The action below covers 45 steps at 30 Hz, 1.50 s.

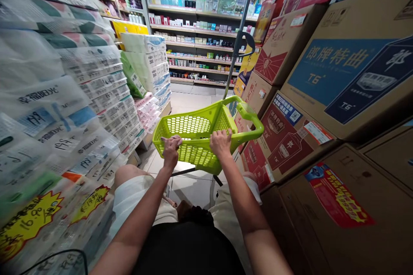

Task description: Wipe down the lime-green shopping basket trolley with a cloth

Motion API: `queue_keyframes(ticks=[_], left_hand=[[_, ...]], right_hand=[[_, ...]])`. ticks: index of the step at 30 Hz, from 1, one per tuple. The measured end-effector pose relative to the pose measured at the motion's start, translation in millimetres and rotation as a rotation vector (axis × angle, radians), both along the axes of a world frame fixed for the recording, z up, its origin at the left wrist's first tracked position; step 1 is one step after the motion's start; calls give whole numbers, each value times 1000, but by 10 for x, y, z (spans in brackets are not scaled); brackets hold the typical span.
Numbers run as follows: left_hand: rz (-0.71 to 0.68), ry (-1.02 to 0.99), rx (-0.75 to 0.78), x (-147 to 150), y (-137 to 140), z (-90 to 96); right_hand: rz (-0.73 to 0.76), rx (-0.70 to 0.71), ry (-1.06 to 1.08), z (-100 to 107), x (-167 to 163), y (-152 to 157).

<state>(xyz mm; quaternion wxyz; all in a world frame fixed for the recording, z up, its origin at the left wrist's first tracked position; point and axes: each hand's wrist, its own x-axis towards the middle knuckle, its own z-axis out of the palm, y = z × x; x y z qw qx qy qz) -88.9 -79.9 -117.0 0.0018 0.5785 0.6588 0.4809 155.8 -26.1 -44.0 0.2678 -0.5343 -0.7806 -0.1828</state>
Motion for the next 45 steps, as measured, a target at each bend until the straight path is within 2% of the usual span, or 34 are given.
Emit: queue_keyframes(ticks=[2,4,6,9,12,15,19,21,25,28,31,34,36,38,41,45], left_hand=[[-76,36,9,172,9,-7],[-116,59,22,183,1,-18],[-106,57,44,54,-24,-42],[-8,-3,95,-216,-76,-101],[108,-101,127,-338,-131,-189],[169,-196,156,-265,-215,-317],[113,-260,193,-96,-359,-505],[95,-266,208,-64,-391,-551],[82,-282,184,-188,-284,-437],[184,-344,114,-414,-176,-201],[302,-416,95,-645,-219,38],[172,-531,90,-762,-364,164],[32,-621,46,-753,-421,159],[-40,-701,-45,-698,-401,97],[44,-727,-116,-592,-270,-34],[209,-528,-10,-435,-164,-167]], right_hand=[[99,-104,10,-116,-202,5],[125,-154,37,-241,-315,19],[133,-157,57,-342,-307,62],[146,-179,83,-418,-161,179],[154,-244,130,-426,-30,304],[143,-288,165,-393,29,375],[88,-290,136,-319,-8,350],[120,-283,102,-302,-113,288],[285,-328,59,-369,-423,116],[261,-306,109,-463,-549,30],[236,-272,136,-517,-527,7],[235,-265,136,-517,-463,4],[231,-264,141,-507,-439,-1],[225,-261,143,-503,-435,-8],[225,-245,134,-516,-445,-13],[232,-207,131,-538,-450,-21]])
